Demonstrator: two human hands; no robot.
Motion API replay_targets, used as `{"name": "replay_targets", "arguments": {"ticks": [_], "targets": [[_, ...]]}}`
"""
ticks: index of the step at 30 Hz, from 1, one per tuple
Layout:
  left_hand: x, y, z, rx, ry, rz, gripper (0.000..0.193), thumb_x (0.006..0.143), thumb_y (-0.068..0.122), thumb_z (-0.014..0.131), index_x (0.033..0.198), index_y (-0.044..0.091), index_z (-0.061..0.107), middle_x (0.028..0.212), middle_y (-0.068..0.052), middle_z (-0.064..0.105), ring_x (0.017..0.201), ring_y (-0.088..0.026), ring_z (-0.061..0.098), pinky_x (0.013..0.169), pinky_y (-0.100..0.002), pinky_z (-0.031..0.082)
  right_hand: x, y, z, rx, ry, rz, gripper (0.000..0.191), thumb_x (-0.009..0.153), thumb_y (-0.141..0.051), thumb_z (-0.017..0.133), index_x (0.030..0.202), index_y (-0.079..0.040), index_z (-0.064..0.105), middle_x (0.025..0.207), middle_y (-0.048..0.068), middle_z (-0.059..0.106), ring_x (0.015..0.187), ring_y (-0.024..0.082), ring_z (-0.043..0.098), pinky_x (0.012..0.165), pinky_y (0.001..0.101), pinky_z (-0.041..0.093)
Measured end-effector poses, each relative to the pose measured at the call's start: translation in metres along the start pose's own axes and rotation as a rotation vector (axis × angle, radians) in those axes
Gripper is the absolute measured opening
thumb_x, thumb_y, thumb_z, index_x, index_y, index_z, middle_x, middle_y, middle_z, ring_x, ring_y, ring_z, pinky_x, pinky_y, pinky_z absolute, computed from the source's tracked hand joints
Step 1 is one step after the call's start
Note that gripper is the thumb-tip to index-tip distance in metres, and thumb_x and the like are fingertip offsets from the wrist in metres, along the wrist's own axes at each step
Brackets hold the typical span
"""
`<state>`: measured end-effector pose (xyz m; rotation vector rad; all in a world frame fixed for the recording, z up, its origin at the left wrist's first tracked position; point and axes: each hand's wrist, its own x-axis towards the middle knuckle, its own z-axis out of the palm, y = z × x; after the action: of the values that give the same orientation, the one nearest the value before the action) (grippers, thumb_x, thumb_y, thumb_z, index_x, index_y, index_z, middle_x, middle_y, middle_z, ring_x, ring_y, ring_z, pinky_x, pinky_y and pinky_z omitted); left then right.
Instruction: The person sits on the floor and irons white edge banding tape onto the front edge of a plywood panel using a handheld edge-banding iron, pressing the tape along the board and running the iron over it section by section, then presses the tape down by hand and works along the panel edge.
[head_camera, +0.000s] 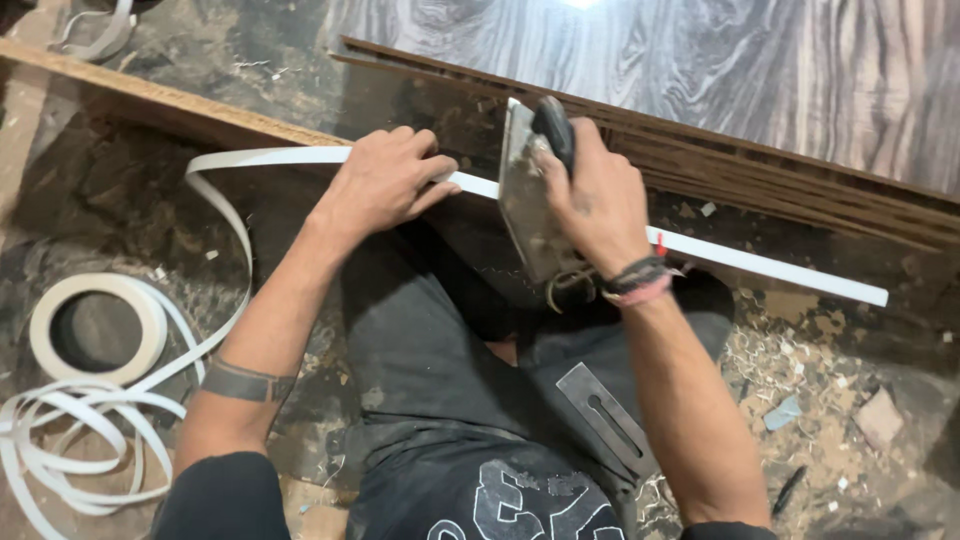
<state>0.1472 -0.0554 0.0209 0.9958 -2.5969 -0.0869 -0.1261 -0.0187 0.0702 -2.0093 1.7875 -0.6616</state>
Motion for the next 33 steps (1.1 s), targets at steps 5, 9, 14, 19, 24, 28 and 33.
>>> {"name": "replay_targets", "arguments": {"ticks": [5,9,14,19,24,28,33], "targets": [[0.006,0.0,-0.002,0.018,-0.024,0.003,0.023,0.097,0.042,0.069,0.098,0.019,0.074,0.088,-0.004,0.058,0.084,-0.026,0.06,0.071,-0.04,0.049,-0.038,0.092,-0.051,-0.042,0.041,0.093,0.039,0.103,-0.035,0.064,0.13,-0.007,0.061,0.101,0.022,0.072,0.09,0.043,0.07,0.075,0.0505,0.053],[0.006,0.002,-0.001,0.012,-0.036,-0.008,0.024,0.097,0.042,0.07,0.098,0.019,0.074,0.088,-0.004,0.059,0.084,-0.026,0.061,0.071,-0.04,0.05,-0.084,0.173,-0.113,-0.122,0.154,0.17,0.035,0.11,-0.027,0.068,0.131,0.0,0.062,0.109,0.019,0.07,0.097,0.033,0.068,0.084,0.0427,0.053],[0.005,0.004,0.0,0.01,-0.036,-0.022,0.024,0.097,0.042,0.07,0.097,0.018,0.075,0.088,-0.004,0.059,0.082,-0.026,0.061,0.07,-0.04,0.05,-0.124,0.213,-0.15,0.146,0.223,0.535,0.03,0.114,-0.025,0.065,0.114,0.004,0.059,0.086,0.005,0.062,0.076,0.012,0.056,0.065,0.0317,0.046],[0.005,0.006,-0.001,0.017,-0.027,-0.008,0.024,0.097,0.041,0.07,0.099,0.018,0.075,0.088,-0.004,0.059,0.082,-0.026,0.061,0.072,-0.039,0.05,-0.107,0.189,-0.13,0.223,0.208,0.551,0.029,0.109,-0.027,0.063,0.12,0.0,0.061,0.086,0.001,0.059,0.07,0.012,0.054,0.059,0.0326,0.044],[0.005,0.005,-0.001,-0.002,-0.036,0.001,0.023,0.097,0.04,0.071,0.1,0.017,0.073,0.089,-0.004,0.06,0.083,-0.026,0.061,0.071,-0.039,0.05,-0.062,0.109,-0.068,0.016,0.146,0.073,0.037,0.108,-0.032,0.06,0.128,-0.001,0.061,0.107,0.023,0.07,0.094,0.041,0.07,0.078,0.0491,0.053],[0.003,0.001,-0.001,-0.022,-0.049,0.026,0.024,0.095,0.039,0.072,0.1,0.016,0.072,0.09,-0.004,0.06,0.084,-0.027,0.062,0.073,-0.041,0.052,-0.026,0.023,-0.01,0.023,0.023,0.077,0.035,0.103,-0.035,0.06,0.122,-0.006,0.056,0.088,0.024,0.07,0.081,0.047,0.068,0.068,0.0574,0.05],[0.004,-0.002,-0.003,-0.055,-0.065,0.025,0.024,0.095,0.038,0.072,0.103,0.016,0.072,0.091,-0.005,0.061,0.087,-0.027,0.063,0.072,-0.041,0.052,-0.005,-0.033,0.016,0.091,-0.029,0.043,0.032,0.101,-0.036,0.058,0.116,-0.008,0.054,0.08,0.022,0.07,0.076,0.046,0.068,0.067,0.0582,0.05]]}}
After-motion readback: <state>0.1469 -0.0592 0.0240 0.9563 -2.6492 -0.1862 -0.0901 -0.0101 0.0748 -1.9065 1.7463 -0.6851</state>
